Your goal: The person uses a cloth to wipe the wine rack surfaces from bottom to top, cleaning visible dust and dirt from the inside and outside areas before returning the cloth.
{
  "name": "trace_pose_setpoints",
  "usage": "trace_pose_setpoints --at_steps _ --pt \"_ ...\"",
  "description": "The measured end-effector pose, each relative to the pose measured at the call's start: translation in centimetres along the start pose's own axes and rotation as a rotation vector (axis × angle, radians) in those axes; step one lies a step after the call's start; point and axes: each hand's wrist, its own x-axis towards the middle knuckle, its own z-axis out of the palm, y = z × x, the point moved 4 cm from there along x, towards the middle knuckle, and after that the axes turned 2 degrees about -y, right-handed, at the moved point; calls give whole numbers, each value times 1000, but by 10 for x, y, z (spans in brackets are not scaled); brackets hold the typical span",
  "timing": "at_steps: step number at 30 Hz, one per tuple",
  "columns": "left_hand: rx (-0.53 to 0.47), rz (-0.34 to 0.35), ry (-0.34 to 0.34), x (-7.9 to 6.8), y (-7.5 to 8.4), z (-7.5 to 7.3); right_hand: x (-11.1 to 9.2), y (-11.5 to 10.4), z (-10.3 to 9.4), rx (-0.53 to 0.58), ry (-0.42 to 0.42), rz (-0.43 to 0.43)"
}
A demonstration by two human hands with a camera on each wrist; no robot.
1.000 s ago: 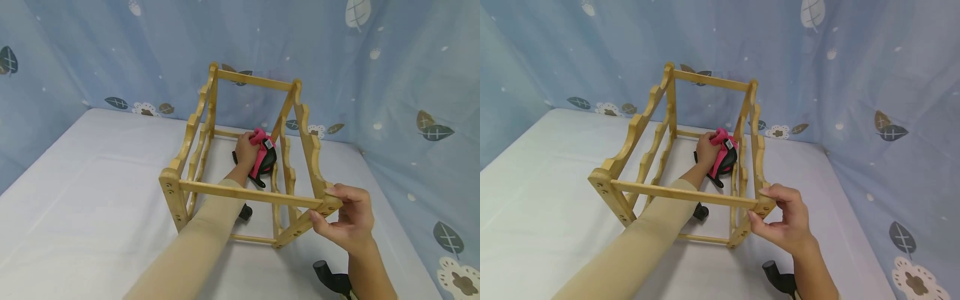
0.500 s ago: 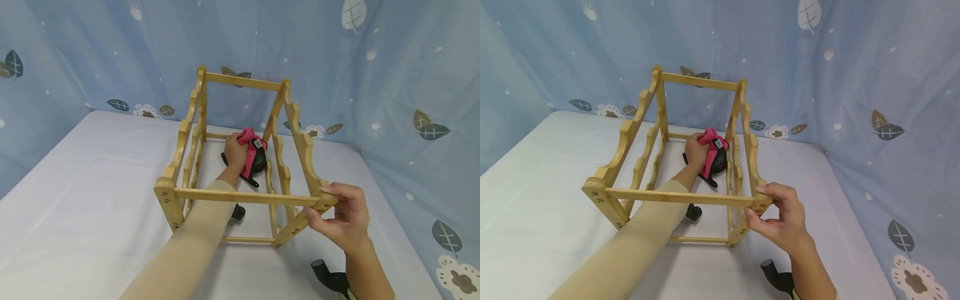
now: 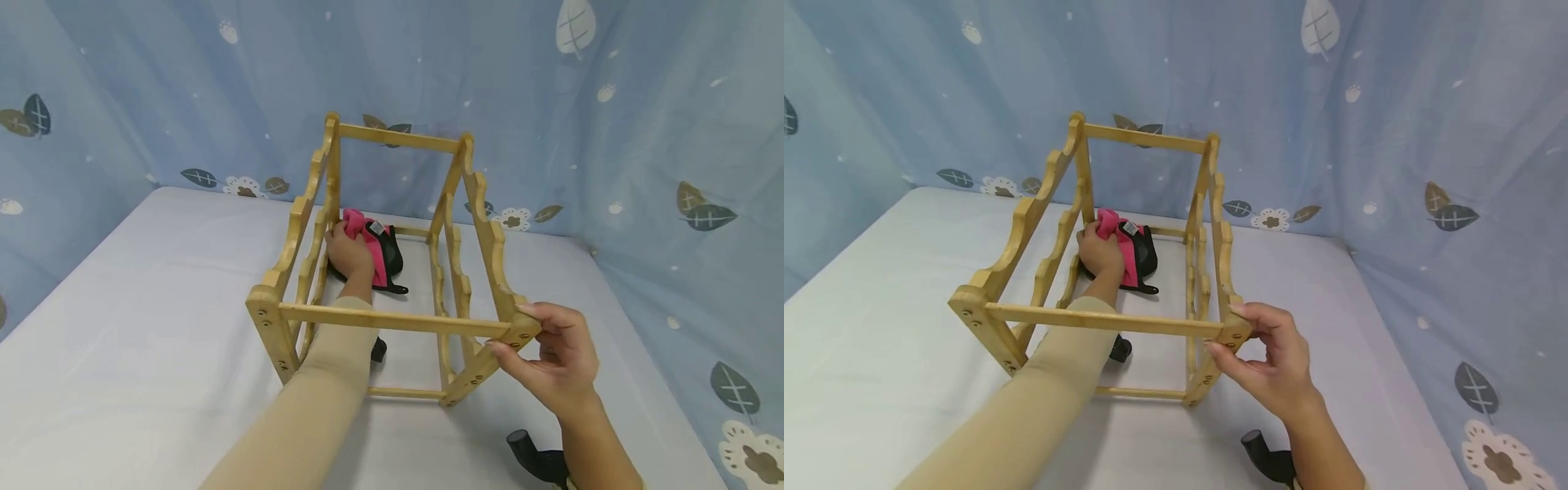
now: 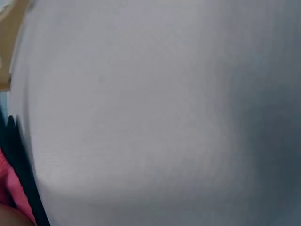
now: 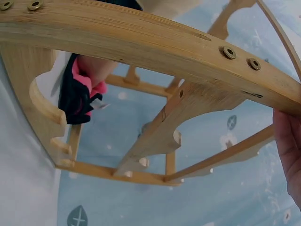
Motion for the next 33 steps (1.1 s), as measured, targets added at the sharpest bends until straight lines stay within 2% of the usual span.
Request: trace_pose_setpoints --at_steps 6,10,14,18,24,28,33 --pt "-93 -69 88 1 -1 1 0 0 0 -24 -3 -23" --pt "-142 -50 93 3 1 1 1 1 1 -24 0 -33" --pt "-139 -20 78 3 2 0 -1 2 2 -20 -8 -16" --pt "-120 37 11 3 5 2 -3 0 1 -33 -2 -19" --pt "-132 193 -116 1 18 5 -1 -1 0 -44 15 -24" --pt "-168 266 -147 -5 26 5 -1 -2 0 -50 -20 -9" --pt "-230 319 -162 -17 41 6 2 -3 0 -110 -75 -12"
